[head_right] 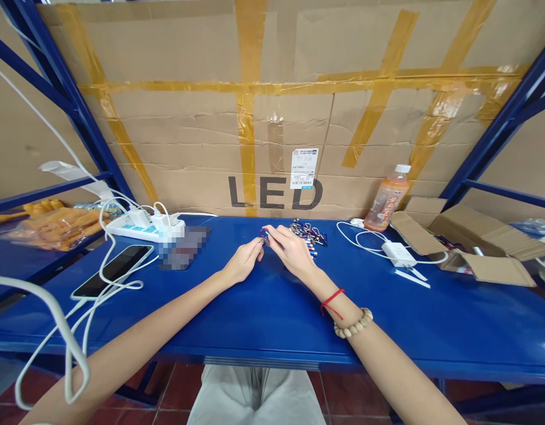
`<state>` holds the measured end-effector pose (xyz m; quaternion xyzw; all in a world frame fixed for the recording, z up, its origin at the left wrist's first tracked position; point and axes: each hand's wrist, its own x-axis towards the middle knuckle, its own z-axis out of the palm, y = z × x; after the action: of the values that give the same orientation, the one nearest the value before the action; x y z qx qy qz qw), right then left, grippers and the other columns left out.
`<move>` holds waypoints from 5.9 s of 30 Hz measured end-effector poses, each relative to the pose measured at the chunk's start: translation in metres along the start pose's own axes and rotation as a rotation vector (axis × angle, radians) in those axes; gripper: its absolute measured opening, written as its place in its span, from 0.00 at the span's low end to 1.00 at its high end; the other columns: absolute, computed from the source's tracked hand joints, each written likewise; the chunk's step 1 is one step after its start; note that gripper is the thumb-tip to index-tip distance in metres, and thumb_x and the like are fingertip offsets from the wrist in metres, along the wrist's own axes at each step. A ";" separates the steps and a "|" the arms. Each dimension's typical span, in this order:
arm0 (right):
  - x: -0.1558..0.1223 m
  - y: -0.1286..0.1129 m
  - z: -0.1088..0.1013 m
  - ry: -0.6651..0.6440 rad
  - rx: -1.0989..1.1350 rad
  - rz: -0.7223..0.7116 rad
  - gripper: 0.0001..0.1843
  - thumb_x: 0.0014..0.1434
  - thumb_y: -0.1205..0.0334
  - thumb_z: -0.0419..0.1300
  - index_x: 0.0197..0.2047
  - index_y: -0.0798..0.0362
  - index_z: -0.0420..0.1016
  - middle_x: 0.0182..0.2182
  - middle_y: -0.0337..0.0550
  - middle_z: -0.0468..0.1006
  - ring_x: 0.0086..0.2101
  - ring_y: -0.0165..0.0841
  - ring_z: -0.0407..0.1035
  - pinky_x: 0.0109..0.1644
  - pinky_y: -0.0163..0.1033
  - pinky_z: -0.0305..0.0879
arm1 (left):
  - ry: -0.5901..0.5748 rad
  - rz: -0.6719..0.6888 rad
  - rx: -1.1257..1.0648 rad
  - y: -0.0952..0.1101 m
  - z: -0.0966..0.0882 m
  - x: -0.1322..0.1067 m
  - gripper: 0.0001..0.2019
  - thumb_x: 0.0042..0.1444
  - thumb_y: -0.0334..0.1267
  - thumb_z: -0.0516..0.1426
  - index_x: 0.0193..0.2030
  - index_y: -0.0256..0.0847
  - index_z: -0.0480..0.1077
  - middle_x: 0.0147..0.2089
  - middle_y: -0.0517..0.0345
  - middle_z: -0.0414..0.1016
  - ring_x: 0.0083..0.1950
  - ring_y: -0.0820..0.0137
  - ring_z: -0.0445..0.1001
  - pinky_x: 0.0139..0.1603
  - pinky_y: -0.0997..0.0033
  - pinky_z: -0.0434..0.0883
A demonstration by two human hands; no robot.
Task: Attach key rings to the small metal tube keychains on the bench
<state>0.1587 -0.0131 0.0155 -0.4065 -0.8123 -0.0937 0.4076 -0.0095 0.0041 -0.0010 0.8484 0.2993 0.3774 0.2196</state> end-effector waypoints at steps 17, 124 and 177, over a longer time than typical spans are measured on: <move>0.001 0.007 -0.002 -0.132 -0.088 0.030 0.21 0.66 0.57 0.44 0.55 0.56 0.67 0.36 0.47 0.73 0.37 0.34 0.69 0.35 0.34 0.66 | 0.115 -0.204 0.159 -0.002 -0.003 0.003 0.12 0.65 0.41 0.39 0.48 0.43 0.60 0.31 0.61 0.67 0.35 0.70 0.69 0.38 0.72 0.63; -0.003 0.024 -0.001 -0.467 -0.082 0.113 0.25 0.56 0.56 0.55 0.57 0.48 0.63 0.52 0.47 0.71 0.53 0.41 0.63 0.59 0.54 0.45 | 0.159 -0.235 0.536 -0.014 -0.003 0.004 0.08 0.57 0.32 0.49 0.39 0.41 0.67 0.44 0.53 0.68 0.50 0.62 0.64 0.50 0.60 0.61; -0.009 0.071 -0.007 -0.415 -0.253 0.377 0.27 0.60 0.44 0.48 0.57 0.49 0.66 0.58 0.46 0.64 0.59 0.43 0.54 0.60 0.54 0.44 | 0.192 -0.070 0.538 -0.007 0.000 0.005 0.07 0.52 0.36 0.52 0.35 0.40 0.70 0.40 0.55 0.74 0.45 0.65 0.71 0.47 0.64 0.63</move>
<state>0.2182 0.0246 0.0002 -0.6080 -0.7704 -0.0319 0.1891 -0.0092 0.0132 -0.0026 0.8257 0.4371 0.3553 -0.0301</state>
